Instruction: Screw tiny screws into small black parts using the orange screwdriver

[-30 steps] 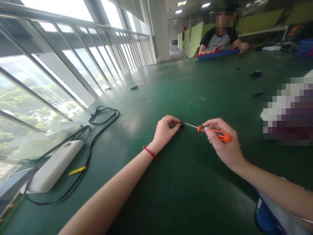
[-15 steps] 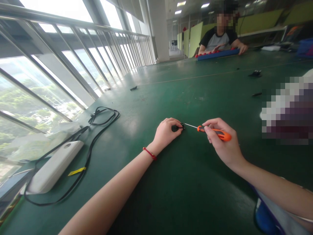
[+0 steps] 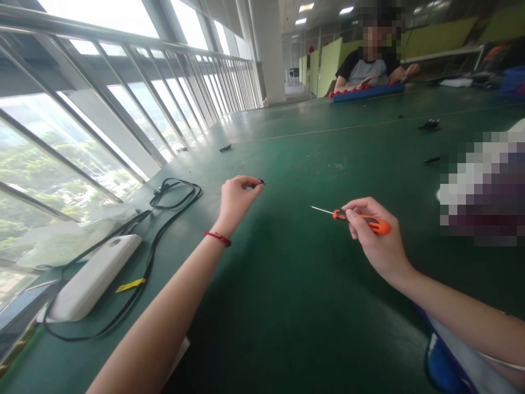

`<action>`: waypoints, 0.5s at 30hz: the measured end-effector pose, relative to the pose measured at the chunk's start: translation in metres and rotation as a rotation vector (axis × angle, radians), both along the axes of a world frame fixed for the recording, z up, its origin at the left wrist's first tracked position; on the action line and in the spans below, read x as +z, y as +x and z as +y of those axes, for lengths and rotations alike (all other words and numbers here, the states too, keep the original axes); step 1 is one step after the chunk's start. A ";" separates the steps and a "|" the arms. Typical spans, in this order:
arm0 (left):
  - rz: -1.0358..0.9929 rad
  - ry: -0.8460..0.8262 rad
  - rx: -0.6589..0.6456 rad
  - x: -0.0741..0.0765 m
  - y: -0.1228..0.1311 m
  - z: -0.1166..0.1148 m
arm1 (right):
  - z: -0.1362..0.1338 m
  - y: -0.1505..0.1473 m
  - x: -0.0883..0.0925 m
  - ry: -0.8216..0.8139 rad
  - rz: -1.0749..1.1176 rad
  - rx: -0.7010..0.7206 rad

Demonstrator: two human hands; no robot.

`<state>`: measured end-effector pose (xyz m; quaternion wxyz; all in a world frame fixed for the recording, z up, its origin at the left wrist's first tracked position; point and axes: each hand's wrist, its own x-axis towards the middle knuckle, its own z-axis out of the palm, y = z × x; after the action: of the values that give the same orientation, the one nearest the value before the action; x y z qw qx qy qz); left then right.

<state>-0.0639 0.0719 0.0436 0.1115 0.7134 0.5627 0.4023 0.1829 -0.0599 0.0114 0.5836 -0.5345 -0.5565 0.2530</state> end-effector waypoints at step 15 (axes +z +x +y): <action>0.020 -0.108 0.324 -0.019 -0.151 0.020 | 0.000 -0.002 0.001 -0.023 -0.010 0.021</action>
<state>-0.2154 0.0917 0.0249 0.0776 0.6102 0.6924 0.3771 0.1810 -0.0596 0.0125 0.5719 -0.5366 -0.5619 0.2631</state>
